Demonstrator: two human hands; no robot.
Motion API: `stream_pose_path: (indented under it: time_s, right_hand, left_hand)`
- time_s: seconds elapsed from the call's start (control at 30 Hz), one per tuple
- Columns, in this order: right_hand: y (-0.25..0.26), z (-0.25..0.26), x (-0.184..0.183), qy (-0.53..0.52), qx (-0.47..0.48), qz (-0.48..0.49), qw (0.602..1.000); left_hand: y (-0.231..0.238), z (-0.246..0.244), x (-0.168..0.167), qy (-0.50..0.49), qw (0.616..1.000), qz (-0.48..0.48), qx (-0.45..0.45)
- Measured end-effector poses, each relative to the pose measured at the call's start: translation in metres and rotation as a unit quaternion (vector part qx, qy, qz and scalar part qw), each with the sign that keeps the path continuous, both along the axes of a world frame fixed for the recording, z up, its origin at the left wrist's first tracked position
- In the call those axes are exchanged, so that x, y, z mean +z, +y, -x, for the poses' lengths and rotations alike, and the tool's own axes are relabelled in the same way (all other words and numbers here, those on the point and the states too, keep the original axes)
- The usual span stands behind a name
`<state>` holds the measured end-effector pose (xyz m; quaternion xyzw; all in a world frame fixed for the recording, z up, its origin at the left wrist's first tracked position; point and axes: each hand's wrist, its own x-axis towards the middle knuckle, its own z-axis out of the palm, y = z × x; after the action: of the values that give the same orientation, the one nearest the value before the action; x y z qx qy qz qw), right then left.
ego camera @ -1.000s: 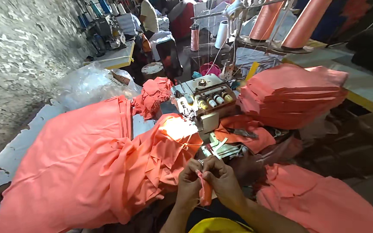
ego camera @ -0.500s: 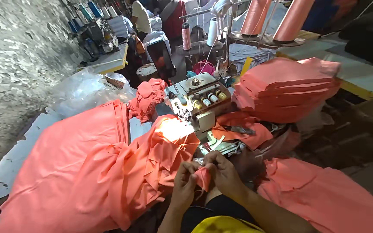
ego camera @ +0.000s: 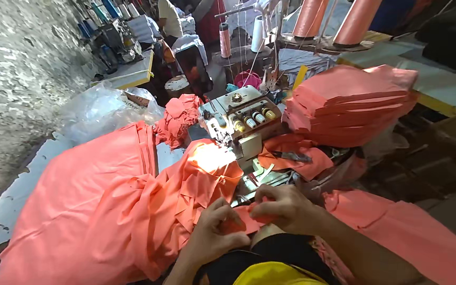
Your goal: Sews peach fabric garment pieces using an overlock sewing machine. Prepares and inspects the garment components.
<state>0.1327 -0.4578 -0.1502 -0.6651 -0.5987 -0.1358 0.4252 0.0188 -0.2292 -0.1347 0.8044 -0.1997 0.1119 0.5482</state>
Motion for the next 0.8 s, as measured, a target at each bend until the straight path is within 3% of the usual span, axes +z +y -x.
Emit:
stream_pose_path:
  time_s: [0.07, 0.13, 0.37, 0.6, 0.8]
  right_hand:
    - [-0.003, -0.005, -0.002, 0.042, 0.036, -0.015, 0.998]
    - [-0.004, -0.009, -0.003, 0.087, 0.069, -0.026, 0.994]
    - [0.000, -0.011, 0.002, 0.183, 0.094, -0.102, 0.973]
    - [0.002, -0.013, 0.005, 0.151, 0.044, -0.114, 0.981]
    - [0.007, -0.009, 0.001, 0.082, -0.012, -0.142, 0.986]
  left_hand:
    - [0.001, 0.001, 0.003, -0.038, 0.995, -0.094, 0.020]
    - [0.000, 0.001, 0.000, -0.078, 0.988, -0.127, 0.045]
    - [-0.007, 0.000, -0.011, -0.135, 0.989, -0.025, 0.054]
    - [-0.016, 0.003, -0.014, -0.174, 0.980, 0.005, 0.092]
    - [-0.008, -0.003, -0.010, -0.151, 0.979, 0.020, 0.138]
